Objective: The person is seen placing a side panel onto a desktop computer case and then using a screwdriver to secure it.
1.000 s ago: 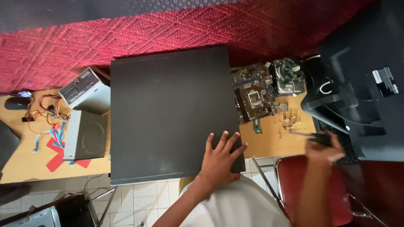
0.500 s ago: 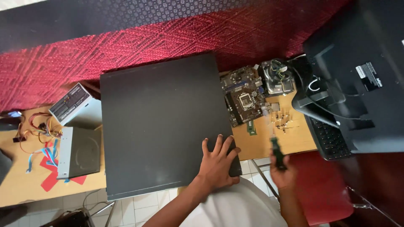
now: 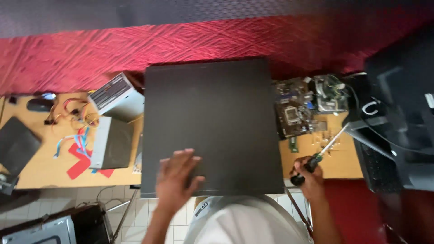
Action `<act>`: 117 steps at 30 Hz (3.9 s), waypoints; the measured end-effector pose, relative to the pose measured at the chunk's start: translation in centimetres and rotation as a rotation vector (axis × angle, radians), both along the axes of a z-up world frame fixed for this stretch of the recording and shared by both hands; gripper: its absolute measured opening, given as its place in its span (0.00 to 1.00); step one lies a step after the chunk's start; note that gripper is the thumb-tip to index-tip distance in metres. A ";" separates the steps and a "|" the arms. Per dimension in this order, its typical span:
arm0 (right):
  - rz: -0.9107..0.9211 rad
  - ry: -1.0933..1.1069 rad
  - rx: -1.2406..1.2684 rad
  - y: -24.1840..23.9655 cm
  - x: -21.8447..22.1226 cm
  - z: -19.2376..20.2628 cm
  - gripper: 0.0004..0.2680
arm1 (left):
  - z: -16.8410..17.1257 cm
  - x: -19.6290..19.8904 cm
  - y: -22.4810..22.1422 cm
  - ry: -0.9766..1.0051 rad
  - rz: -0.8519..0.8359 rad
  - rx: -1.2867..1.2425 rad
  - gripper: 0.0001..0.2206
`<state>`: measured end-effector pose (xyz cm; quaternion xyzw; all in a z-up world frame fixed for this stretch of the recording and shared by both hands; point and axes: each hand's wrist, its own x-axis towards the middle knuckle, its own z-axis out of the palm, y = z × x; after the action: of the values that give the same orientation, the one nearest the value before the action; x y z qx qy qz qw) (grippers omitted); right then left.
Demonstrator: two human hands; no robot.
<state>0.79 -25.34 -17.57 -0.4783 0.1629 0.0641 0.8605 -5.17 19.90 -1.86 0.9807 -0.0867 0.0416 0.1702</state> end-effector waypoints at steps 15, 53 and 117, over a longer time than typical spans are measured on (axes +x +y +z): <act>-0.111 0.230 -0.838 7.9 3.2 12.9 0.14 | -1.2 -4.6 9.9 0.336 1.074 -1.188 0.16; 0.095 0.585 -1.492 15.1 2.3 21.8 0.05 | -3.3 -5.7 12.2 0.502 0.595 -1.362 0.25; 0.351 -0.025 -1.464 2.6 2.0 -7.7 0.16 | 2.1 1.9 8.9 0.441 0.791 -0.830 0.23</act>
<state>2.82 -22.74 -25.31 -0.9478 0.0757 0.0703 0.3017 -3.27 28.82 0.27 0.7760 0.3446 -0.0717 0.5233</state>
